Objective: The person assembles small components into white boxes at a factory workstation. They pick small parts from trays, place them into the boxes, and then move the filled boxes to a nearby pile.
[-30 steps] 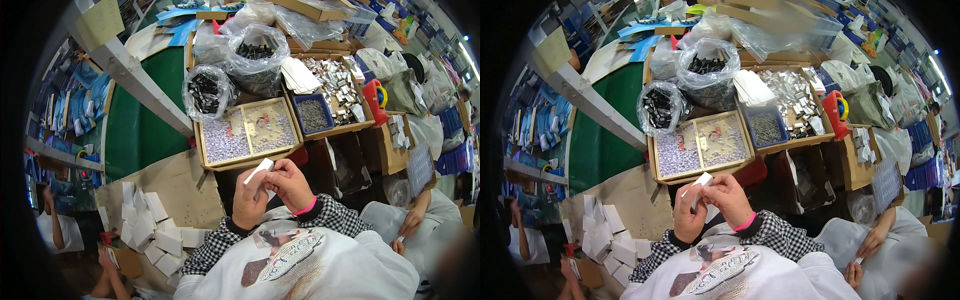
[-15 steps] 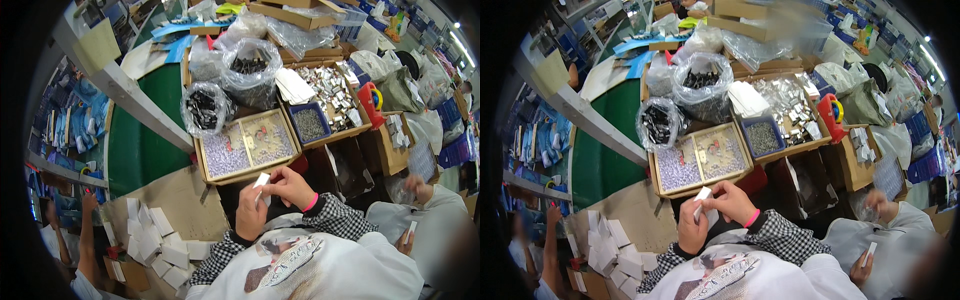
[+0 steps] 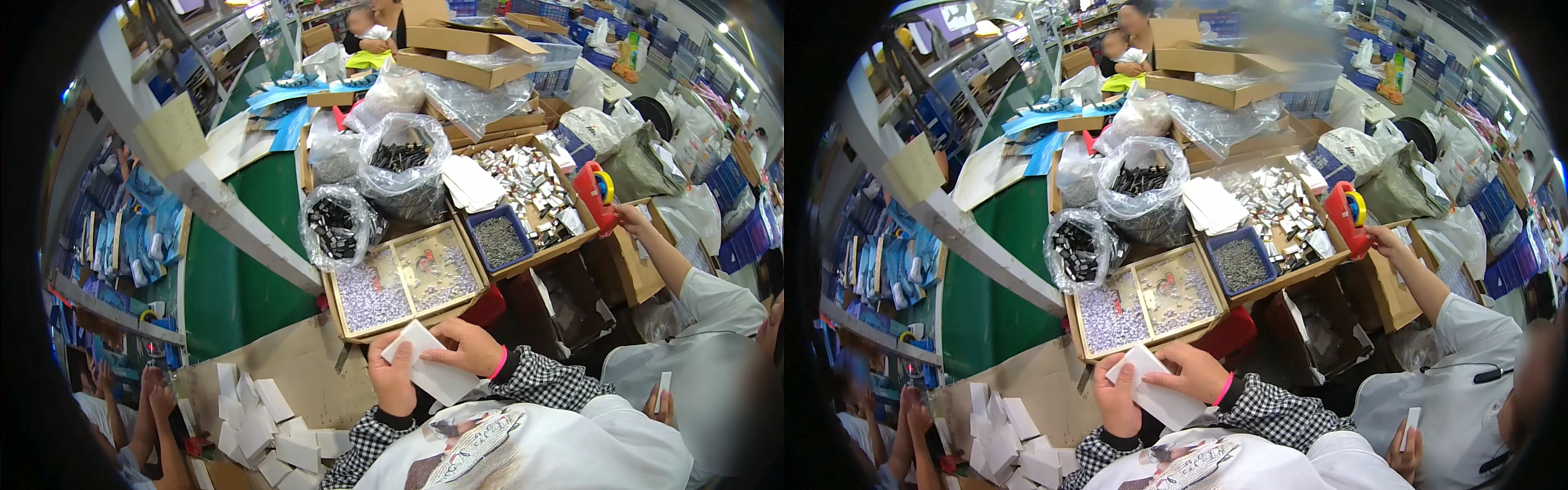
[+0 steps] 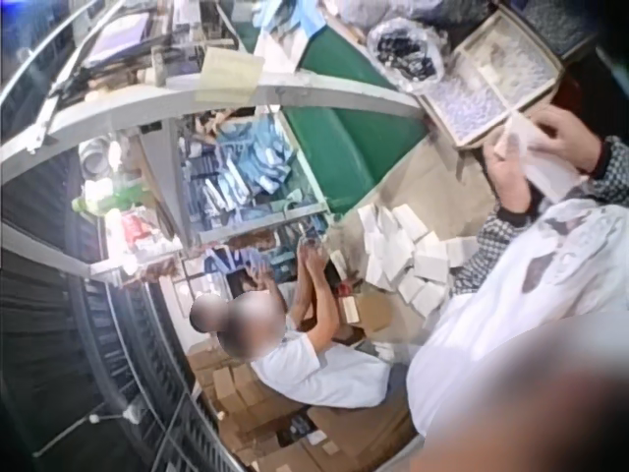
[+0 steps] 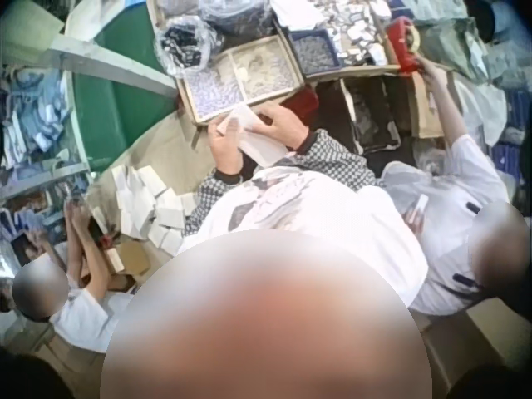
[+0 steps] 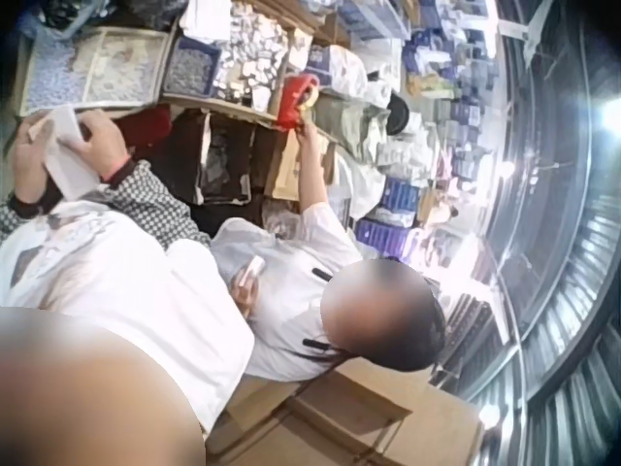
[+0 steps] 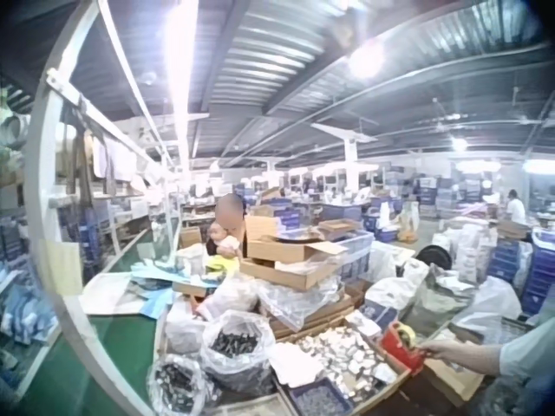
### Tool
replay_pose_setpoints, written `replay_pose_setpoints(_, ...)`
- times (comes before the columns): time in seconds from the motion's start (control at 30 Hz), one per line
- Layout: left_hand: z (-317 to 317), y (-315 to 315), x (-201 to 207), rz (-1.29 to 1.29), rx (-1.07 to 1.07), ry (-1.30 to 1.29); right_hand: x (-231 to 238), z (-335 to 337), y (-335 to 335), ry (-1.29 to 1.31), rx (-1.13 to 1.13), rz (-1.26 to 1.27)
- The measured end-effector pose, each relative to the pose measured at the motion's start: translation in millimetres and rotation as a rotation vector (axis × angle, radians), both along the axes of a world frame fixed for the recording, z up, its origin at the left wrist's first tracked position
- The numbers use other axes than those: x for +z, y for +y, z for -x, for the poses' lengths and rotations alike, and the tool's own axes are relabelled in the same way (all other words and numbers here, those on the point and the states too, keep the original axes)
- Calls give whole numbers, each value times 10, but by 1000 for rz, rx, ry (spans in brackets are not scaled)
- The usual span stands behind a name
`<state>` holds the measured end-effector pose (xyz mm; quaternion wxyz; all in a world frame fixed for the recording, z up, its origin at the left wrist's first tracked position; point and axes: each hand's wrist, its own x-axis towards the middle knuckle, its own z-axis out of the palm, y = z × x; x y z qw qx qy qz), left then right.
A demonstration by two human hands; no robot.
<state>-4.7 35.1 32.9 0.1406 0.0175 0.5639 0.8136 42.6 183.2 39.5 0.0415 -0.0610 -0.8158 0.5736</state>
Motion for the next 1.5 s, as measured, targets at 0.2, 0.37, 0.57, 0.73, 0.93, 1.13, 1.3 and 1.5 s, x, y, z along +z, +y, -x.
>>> replay_pose_setpoints(0.2, 170, -130, 9, -188, -214, -259, -65, -81, 132, -213, 198, 138)
replay_pose_setpoints(0.37, 242, -161, 90, 863, -310, 961, -128, -69, 379, -282, 259, -98)
replay_pose_setpoints(0.57, 182, 65, 144, 1058, -866, 1350, -184, 19, 439, -266, 362, -116)
replay_pose_setpoints(0.73, 184, 141, -29, 1068, -851, 1158, -295, -35, 968, -253, 269, 356)
replay_pose_setpoints(0.93, 203, 59, -170, 798, -852, 612, -692, 9, 2590, -18, -960, 417)
replay_pose_setpoints(1.13, 200, 147, -159, 794, -814, 569, -940, -43, 3214, -458, -1035, -937)
replay_pose_setpoints(1.3, 211, 221, -175, 818, -822, 567, -941, -12, 3331, -596, -882, -1072)
replay_pose_setpoints(1.5, 267, 221, -180, 826, -797, 544, -881, -168, 3437, -427, -1021, -842)
